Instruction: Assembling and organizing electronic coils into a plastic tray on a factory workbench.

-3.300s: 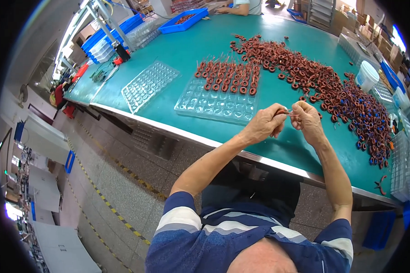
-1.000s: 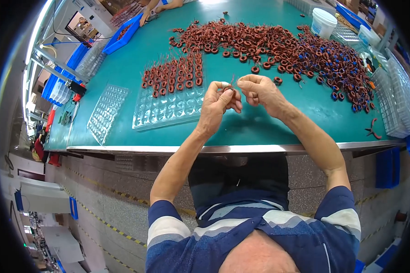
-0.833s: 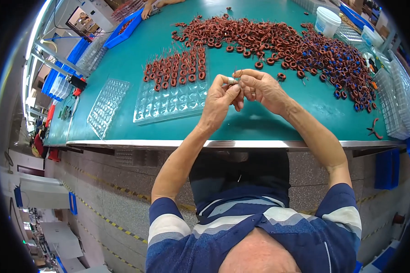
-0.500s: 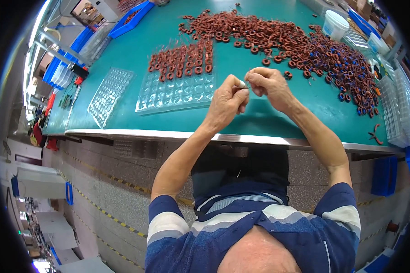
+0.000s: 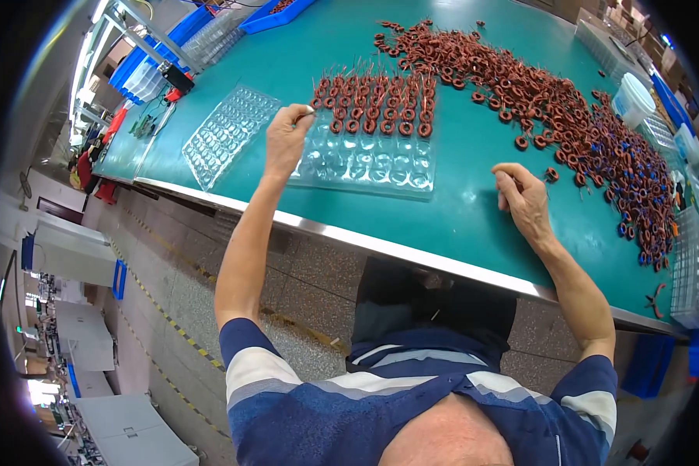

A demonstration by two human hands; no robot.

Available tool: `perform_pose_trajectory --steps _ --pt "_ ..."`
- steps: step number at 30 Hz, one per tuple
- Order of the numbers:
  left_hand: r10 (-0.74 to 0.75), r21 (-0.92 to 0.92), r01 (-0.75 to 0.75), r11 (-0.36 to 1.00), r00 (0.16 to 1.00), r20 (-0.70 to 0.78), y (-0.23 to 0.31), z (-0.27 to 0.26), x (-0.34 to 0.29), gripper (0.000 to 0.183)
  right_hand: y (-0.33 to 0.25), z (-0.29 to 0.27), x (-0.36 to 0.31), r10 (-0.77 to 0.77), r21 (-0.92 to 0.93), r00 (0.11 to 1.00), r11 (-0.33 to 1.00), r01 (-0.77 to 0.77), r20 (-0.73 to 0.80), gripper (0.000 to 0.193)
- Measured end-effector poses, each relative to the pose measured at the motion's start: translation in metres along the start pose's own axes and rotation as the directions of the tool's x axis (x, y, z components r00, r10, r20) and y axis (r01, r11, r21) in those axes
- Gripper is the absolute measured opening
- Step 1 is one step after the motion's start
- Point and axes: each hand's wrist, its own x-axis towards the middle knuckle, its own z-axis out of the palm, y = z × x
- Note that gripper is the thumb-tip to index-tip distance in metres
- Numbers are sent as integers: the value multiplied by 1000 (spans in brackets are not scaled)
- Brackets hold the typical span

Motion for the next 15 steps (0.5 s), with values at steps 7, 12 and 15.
perform_pose_trajectory --steps 7,12,15 --pt "-101 19 100 995 991 91 -38 15 34 16 8 -1 3 166 35 984 986 -164 -58 18" --pt "18 110 -37 993 985 169 -49 36 47 16 7 -10 1 228 38 972 973 -226 -62 17" --pt "-22 117 8 993 992 122 -56 22 38 17 8 3 9 212 87 977 974 -211 -12 17"
